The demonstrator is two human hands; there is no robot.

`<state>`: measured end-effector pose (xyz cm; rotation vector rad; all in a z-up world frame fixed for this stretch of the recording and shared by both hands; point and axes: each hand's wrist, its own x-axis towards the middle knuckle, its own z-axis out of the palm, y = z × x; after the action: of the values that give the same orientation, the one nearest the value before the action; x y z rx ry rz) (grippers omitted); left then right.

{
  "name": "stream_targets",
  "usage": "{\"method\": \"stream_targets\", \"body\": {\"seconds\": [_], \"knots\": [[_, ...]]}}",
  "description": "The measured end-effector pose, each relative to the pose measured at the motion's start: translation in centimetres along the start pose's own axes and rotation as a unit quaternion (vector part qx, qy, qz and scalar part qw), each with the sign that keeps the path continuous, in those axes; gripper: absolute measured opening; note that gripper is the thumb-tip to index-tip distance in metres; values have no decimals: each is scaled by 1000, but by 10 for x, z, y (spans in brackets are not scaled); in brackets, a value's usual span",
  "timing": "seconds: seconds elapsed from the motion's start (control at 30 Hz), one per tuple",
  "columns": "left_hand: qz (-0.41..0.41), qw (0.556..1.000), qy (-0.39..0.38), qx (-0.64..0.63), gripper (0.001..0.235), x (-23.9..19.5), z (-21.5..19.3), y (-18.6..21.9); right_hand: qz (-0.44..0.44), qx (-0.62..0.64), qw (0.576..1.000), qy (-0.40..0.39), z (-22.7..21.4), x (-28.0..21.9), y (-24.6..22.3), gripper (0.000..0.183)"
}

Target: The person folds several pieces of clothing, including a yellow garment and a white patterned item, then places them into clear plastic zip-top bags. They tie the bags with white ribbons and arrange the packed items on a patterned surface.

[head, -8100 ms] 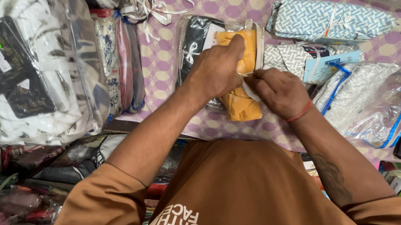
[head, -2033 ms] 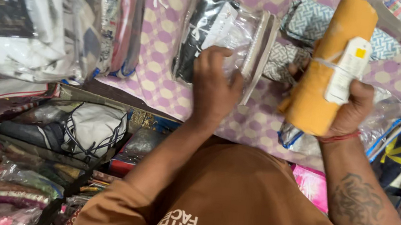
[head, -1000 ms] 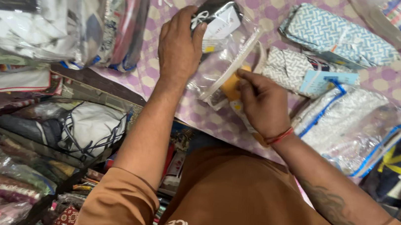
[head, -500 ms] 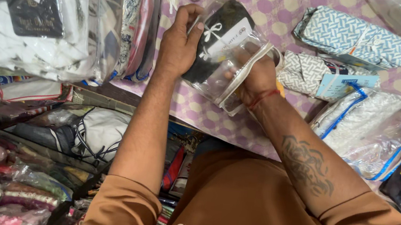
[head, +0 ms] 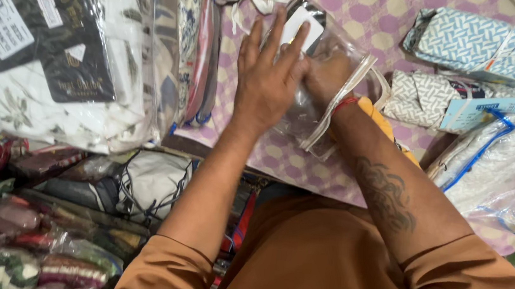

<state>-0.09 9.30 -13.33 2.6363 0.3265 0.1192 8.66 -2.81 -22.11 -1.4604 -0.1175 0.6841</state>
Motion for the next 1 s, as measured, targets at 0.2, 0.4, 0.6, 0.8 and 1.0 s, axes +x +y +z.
{"method": "stream_targets", "body": {"seconds": [0.2, 0.4, 0.6, 0.8, 1.0], "knots": [[34, 998, 19, 48, 53, -12, 7, 3, 205, 48, 971, -115, -48, -66, -77, 49], [-34, 998, -49, 31, 81, -11, -5, 42, -25, -724, 689, -32, -80, -171, -140, 71], [-40, 998, -37, 15, 127, -22, -17, 88, 183, -566, 802, -51, -99, -173, -113, 104], [-50, 998, -22, 9, 114, -21, -17, 92, 267, 184, 943, -77, -116, -177, -93, 79], [-56, 998, -22, -2, 94, -26, -15, 87, 166, -427, 866, -201, -97, -152, -101, 93]]}}
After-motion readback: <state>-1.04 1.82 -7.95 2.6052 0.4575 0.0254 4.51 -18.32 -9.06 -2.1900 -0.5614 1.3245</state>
